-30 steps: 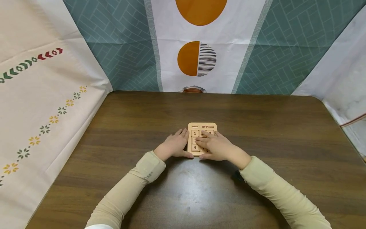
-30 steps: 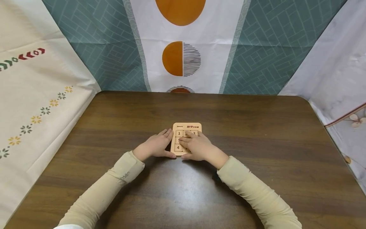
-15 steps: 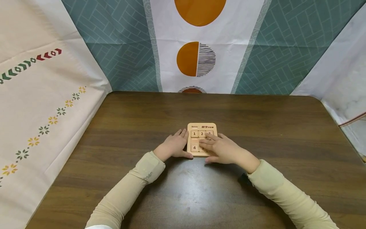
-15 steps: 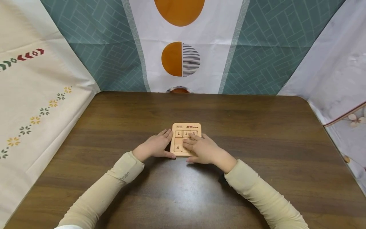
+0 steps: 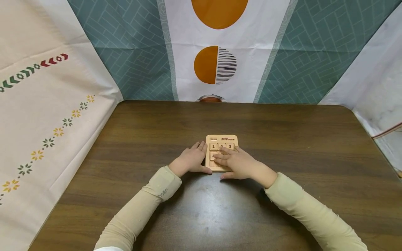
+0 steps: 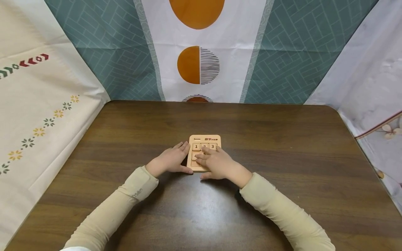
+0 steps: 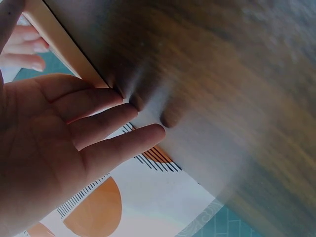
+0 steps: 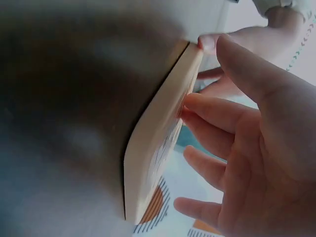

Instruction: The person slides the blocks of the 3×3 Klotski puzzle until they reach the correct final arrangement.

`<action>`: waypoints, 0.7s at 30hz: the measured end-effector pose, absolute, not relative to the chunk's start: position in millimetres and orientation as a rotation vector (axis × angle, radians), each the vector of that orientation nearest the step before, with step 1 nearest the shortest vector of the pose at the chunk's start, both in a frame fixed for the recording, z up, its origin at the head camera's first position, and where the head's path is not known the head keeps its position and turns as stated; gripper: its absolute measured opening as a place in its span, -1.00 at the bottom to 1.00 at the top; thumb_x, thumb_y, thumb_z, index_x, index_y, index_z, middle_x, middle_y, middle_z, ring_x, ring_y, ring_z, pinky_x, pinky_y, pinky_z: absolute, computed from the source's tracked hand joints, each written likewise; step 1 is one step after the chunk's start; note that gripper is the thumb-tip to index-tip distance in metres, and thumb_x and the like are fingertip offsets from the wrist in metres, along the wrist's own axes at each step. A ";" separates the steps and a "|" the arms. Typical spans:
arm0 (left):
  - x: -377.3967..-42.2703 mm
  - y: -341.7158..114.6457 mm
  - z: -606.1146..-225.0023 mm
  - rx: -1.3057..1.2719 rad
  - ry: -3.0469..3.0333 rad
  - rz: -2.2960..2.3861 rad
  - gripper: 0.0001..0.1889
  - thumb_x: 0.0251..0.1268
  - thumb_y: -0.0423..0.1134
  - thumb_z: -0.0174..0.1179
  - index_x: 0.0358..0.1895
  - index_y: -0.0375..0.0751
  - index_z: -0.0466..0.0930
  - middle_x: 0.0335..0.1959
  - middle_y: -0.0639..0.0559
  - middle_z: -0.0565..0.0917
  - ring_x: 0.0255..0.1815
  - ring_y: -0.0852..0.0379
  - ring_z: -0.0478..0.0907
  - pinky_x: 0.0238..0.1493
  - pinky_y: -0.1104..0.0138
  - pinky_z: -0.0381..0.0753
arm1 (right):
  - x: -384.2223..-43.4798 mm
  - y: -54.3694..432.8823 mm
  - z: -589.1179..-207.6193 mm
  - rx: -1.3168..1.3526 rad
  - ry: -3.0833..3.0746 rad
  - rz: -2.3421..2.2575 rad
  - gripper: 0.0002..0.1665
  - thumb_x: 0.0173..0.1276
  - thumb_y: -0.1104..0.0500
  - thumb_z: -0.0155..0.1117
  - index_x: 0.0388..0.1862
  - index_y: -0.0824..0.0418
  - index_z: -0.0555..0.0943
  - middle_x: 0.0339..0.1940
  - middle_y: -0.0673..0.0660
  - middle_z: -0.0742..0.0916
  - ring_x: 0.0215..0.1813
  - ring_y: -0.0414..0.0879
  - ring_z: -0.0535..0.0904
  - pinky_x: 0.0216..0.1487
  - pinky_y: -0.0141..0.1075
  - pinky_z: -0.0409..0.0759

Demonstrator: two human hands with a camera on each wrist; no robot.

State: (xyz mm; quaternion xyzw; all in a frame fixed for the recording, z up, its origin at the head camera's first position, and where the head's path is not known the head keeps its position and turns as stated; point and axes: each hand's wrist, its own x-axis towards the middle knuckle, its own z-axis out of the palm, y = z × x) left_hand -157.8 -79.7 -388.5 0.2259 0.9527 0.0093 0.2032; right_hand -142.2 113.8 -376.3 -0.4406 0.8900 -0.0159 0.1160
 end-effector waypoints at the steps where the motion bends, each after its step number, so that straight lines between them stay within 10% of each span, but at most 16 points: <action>1: -157.8 -79.7 -388.8 0.631 2.657 0.027 0.12 -0.04 0.32 0.18 0.40 -0.42 -0.10 0.41 -0.25 0.00 0.40 -0.14 -0.04 0.19 -0.05 0.22 | -144.5 113.4 -376.4 -1.281 2.605 -0.045 -0.23 0.23 -0.22 0.13 0.32 0.15 0.33 0.32 0.06 0.39 0.40 0.09 0.08 0.22 0.19 0.10; 21: -158.8 -79.8 -390.5 0.629 2.665 0.019 0.13 -0.06 0.34 0.17 0.40 -0.41 -0.10 0.41 -0.25 0.01 0.40 -0.14 -0.03 0.19 -0.03 0.22 | -127.6 140.7 -377.0 -1.272 2.628 -0.129 -0.27 0.21 -0.18 0.18 0.26 0.20 0.41 0.28 0.11 0.44 0.40 0.13 0.09 0.18 0.25 0.08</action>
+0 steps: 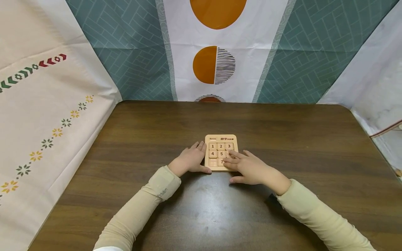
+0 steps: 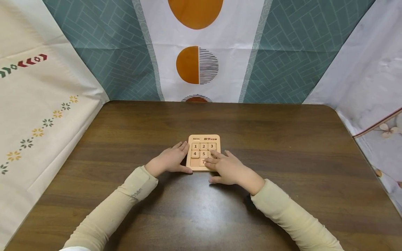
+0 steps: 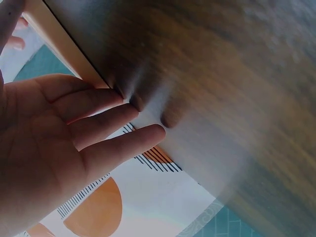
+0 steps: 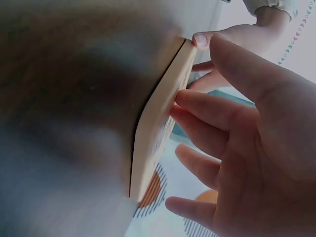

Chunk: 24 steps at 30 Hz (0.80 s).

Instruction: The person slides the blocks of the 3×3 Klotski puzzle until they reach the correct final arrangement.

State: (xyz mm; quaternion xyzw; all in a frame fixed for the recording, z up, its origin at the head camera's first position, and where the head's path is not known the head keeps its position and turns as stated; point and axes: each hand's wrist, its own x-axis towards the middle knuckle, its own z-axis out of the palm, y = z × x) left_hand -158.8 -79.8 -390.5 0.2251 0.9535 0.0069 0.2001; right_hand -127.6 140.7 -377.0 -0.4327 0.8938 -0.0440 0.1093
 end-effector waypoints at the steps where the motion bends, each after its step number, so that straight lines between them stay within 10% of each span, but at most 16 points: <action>1: -158.9 -80.2 -390.6 0.630 2.668 0.021 0.13 -0.06 0.34 0.18 0.40 -0.41 -0.09 0.41 -0.25 0.01 0.40 -0.14 -0.03 0.19 -0.03 0.22 | -127.4 139.7 -377.2 -1.282 2.629 -0.132 -0.27 0.21 -0.17 0.19 0.26 0.21 0.41 0.27 0.12 0.45 0.39 0.13 0.10 0.18 0.25 0.09; 24: -158.3 -79.5 -391.0 0.626 2.660 0.031 0.13 -0.04 0.33 0.18 0.40 -0.40 -0.12 0.41 -0.24 -0.01 0.40 -0.13 -0.05 0.21 -0.02 0.20 | -117.2 158.6 -377.9 -1.190 2.663 -0.148 -0.26 0.22 -0.17 0.18 0.28 0.19 0.38 0.30 0.14 0.41 0.39 0.13 0.10 0.18 0.24 0.10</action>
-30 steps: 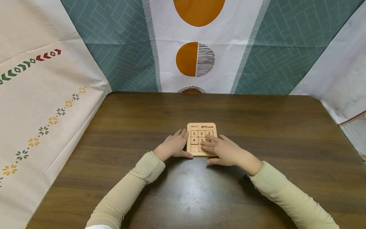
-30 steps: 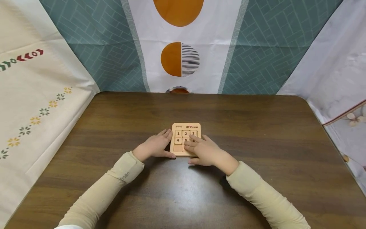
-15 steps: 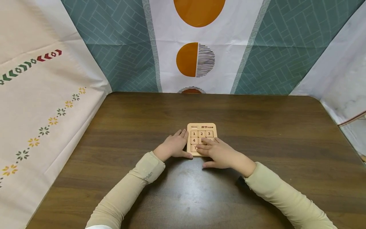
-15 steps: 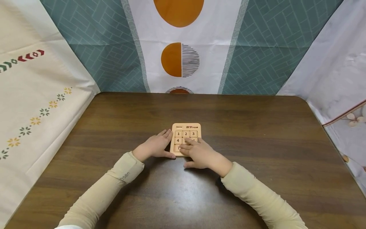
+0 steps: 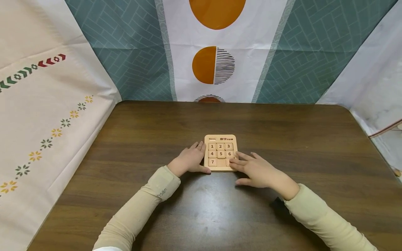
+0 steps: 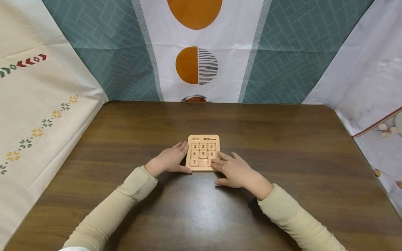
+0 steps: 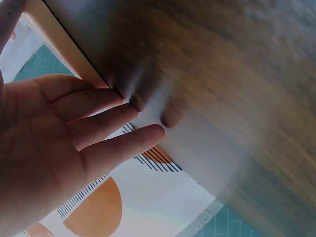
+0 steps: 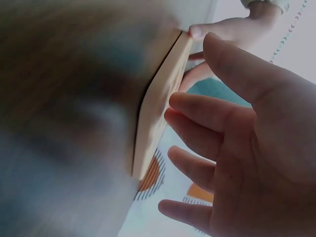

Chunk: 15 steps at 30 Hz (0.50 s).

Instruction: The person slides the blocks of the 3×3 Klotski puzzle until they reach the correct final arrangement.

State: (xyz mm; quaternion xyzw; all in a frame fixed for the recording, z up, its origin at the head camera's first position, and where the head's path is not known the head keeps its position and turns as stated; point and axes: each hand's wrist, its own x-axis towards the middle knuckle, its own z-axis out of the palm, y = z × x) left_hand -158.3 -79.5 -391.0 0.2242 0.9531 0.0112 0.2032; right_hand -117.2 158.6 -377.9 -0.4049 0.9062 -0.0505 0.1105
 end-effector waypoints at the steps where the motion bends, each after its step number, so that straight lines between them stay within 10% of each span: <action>1: -158.4 -79.8 -391.0 0.627 2.658 0.031 0.12 -0.04 0.33 0.18 0.40 -0.40 -0.12 0.41 -0.24 -0.02 0.41 -0.13 -0.06 0.21 -0.02 0.20 | -117.5 160.6 -378.3 -1.184 2.666 -0.149 -0.26 0.22 -0.17 0.18 0.28 0.19 0.38 0.29 0.14 0.42 0.39 0.13 0.11 0.17 0.24 0.10; 15: -158.2 -77.6 -393.1 0.641 2.665 0.023 0.12 -0.05 0.34 0.18 0.40 -0.40 -0.10 0.40 -0.24 0.02 0.40 -0.13 -0.02 0.19 -0.01 0.24 | -118.0 140.2 -379.8 -1.234 2.662 -0.132 -0.27 0.22 -0.19 0.16 0.27 0.20 0.40 0.27 0.12 0.45 0.38 0.11 0.14 0.17 0.21 0.15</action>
